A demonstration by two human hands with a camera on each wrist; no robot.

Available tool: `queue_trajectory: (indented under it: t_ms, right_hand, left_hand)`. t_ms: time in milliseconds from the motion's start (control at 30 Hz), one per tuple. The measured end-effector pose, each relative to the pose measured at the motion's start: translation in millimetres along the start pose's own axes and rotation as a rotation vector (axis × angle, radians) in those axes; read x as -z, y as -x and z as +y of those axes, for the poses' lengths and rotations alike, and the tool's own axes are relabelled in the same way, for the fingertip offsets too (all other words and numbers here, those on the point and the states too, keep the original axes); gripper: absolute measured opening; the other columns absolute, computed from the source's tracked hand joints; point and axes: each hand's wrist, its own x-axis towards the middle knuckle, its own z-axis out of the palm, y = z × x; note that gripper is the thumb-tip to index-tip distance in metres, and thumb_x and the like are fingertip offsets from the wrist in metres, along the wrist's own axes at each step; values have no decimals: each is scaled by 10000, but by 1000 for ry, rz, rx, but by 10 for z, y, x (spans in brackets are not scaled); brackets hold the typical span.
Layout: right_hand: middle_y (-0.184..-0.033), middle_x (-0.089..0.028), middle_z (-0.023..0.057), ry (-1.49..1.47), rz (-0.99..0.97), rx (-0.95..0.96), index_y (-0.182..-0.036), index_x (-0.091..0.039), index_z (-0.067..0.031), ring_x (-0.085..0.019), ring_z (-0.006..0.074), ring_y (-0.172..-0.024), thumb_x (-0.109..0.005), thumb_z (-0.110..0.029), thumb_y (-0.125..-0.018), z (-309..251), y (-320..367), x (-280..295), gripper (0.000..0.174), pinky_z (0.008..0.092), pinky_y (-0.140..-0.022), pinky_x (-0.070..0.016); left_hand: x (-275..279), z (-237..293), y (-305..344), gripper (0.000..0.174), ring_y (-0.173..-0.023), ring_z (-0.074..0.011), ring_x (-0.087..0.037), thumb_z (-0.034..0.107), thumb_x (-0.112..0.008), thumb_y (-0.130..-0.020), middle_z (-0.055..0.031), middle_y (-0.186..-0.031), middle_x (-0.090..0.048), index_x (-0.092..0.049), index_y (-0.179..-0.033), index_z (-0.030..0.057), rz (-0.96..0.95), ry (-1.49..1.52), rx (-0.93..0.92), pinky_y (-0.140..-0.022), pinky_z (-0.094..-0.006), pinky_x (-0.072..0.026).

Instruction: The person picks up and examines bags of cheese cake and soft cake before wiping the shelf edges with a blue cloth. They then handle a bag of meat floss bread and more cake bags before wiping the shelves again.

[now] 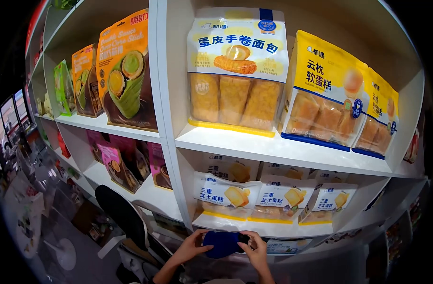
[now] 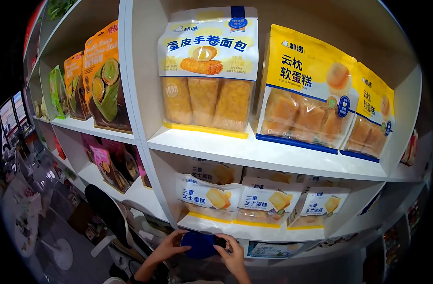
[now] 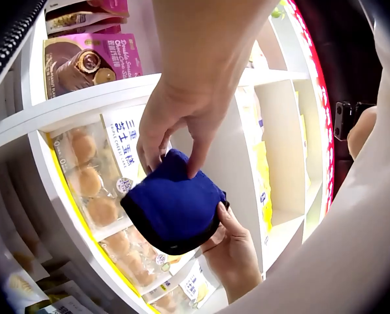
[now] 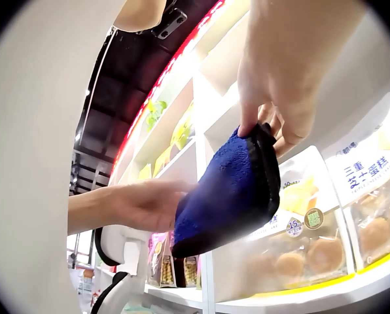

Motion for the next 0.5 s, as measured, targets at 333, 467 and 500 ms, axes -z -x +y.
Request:
queue_trajectory:
  t_ms: [333, 467, 500]
  right_hand:
    - [-1047, -614, 93, -38, 52, -1, -1123, -559, 39, -592, 121, -955, -655, 46, -816, 11, 79, 125, 322, 232, -832, -471]
    - [-1064, -614, 99, -33, 30, -21, -1133, -564, 22, -591, 120, -967, -651, 54, -814, 26, 108, 125, 332, 234, -817, -475]
    - [-1062, -618, 88, -20, 9, -33, -1145, -562, 14, -589, 126, -976, -657, 54, -806, 18, 110, 136, 354, 233, -814, -471]
  left_hand:
    - [-92, 65, -22, 314, -984, -93, -507, -58, -641, -822, -30, -1069, -533, -527, -1100, 31, 0, 34, -28, -827, -235, -438]
    - [-139, 5, -19, 264, -989, -103, -507, -96, -610, -821, -30, -1056, -528, -519, -1031, 36, 77, 42, -172, -869, -245, -413]
    - [-154, 15, -17, 269, -1000, -112, -511, -102, -601, -823, -36, -1061, -530, -516, -1040, 31, 76, 58, -207, -881, -252, -413]
